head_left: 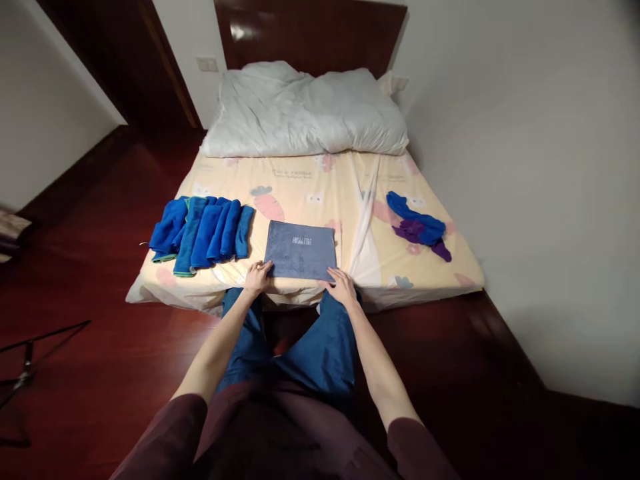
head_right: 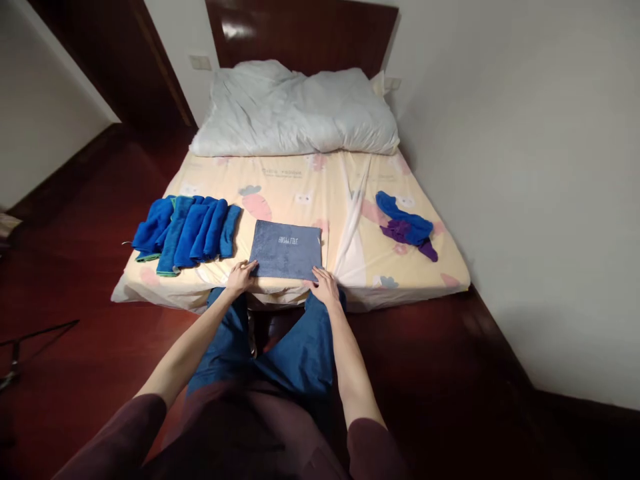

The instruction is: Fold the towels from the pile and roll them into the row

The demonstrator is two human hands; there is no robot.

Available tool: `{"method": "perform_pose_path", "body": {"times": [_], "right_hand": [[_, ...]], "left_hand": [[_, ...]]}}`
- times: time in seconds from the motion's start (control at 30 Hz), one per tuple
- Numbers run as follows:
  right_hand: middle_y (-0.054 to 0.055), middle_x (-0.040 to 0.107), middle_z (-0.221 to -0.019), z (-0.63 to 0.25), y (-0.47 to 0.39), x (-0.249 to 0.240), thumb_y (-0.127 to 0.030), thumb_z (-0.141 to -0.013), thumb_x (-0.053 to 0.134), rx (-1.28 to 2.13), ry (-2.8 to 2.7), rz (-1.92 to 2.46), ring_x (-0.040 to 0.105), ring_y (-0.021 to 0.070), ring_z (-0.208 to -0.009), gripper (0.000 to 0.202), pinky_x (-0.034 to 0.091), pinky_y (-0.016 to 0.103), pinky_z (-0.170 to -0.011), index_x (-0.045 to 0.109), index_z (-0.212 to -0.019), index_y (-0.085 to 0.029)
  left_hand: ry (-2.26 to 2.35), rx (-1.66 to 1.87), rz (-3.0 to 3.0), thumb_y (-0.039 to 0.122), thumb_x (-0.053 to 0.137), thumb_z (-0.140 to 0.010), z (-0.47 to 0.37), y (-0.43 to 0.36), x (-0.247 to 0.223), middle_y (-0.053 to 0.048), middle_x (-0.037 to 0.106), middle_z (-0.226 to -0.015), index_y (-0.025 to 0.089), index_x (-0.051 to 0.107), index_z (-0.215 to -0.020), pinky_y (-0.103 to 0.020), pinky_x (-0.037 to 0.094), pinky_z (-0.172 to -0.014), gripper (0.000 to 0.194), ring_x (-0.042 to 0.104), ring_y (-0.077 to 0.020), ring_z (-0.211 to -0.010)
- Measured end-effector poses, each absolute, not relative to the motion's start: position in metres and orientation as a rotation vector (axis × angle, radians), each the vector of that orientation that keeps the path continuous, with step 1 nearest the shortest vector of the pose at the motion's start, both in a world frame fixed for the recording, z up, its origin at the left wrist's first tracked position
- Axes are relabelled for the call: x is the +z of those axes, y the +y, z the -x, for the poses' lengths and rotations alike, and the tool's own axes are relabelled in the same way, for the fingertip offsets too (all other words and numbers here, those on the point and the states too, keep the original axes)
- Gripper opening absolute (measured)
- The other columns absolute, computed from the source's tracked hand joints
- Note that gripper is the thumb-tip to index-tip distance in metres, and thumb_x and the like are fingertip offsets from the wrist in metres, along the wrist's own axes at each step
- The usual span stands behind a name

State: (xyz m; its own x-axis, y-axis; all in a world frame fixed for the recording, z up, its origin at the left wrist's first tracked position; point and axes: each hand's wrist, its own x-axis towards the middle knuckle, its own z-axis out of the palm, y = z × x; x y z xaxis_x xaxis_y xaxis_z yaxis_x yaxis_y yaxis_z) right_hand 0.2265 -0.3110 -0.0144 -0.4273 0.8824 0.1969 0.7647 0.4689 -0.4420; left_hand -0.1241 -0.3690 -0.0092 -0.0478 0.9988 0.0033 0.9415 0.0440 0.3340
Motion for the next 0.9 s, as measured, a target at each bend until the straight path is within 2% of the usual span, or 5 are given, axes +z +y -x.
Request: {"method": "perform_pose_path", "body": {"times": [0.17, 0.33, 0.67, 0.8, 0.9], "right_hand": [[0.006, 0.053, -0.152, -0.226, -0.316, -0.012, -0.01, -0.083, 0.054, 0.421, -2.357, 1.476, 0.046, 0.02, -0.142, 0.061, 0.036, 0.039, -0.12, 0.057, -0.143, -0.021], [0.009, 0.047, -0.156, -0.223, -0.313, -0.015, -0.01, -0.087, 0.049, 0.396, -2.426, 1.472, 0.04, 0.0207, -0.147, 0.059, 0.031, 0.041, -0.122, 0.053, -0.146, -0.017], [0.009, 0.063, -0.14, -0.222, -0.308, -0.022, 0.006, -0.078, 0.045, 0.427, -2.296, 1.453, 0.057, 0.0204, -0.135, 0.061, 0.044, 0.037, -0.116, 0.068, -0.13, -0.017], [0.005, 0.065, -0.137, -0.233, -0.32, -0.025, 0.004, -0.081, 0.042, 0.607, -2.166, 1.392, 0.06, 0.0172, -0.13, 0.059, 0.046, 0.034, -0.115, 0.071, -0.125, -0.02], [0.004, 0.069, -0.133, -0.236, -0.322, -0.027, 0.003, -0.08, 0.042, 0.665, -2.07, 1.421, 0.063, 0.0174, -0.126, 0.057, 0.048, 0.035, -0.113, 0.073, -0.12, -0.022]], "left_hand": [[2.143, 0.441, -1.933, 0.002, 0.05, -0.081, 0.121, -0.367, -0.01, -0.01, 0.067, -0.132, 0.023, 0.06, -0.139, -0.046, 0.04, -0.111, 0.063, 0.049, -0.0305, -0.136], [2.155, 0.501, -1.952, 0.003, 0.046, -0.086, 0.117, -0.374, -0.017, -0.011, 0.066, -0.135, 0.023, 0.059, -0.141, -0.045, 0.037, -0.114, 0.06, 0.047, -0.0289, -0.138], [2.09, 0.453, -1.981, 0.009, 0.051, -0.079, 0.129, -0.374, -0.006, -0.008, 0.068, -0.129, 0.026, 0.067, -0.132, -0.044, 0.041, -0.107, 0.057, 0.052, -0.0294, -0.128], [1.959, 0.456, -2.154, 0.012, 0.053, -0.078, 0.138, -0.386, 0.002, -0.008, 0.073, -0.115, 0.026, 0.071, -0.124, -0.05, 0.031, -0.116, 0.052, 0.054, -0.0288, -0.12], [1.882, 0.573, -2.213, 0.012, 0.054, -0.075, 0.14, -0.393, -0.003, -0.011, 0.072, -0.108, 0.021, 0.072, -0.123, -0.051, 0.035, -0.113, 0.052, 0.054, -0.029, -0.117]]}}
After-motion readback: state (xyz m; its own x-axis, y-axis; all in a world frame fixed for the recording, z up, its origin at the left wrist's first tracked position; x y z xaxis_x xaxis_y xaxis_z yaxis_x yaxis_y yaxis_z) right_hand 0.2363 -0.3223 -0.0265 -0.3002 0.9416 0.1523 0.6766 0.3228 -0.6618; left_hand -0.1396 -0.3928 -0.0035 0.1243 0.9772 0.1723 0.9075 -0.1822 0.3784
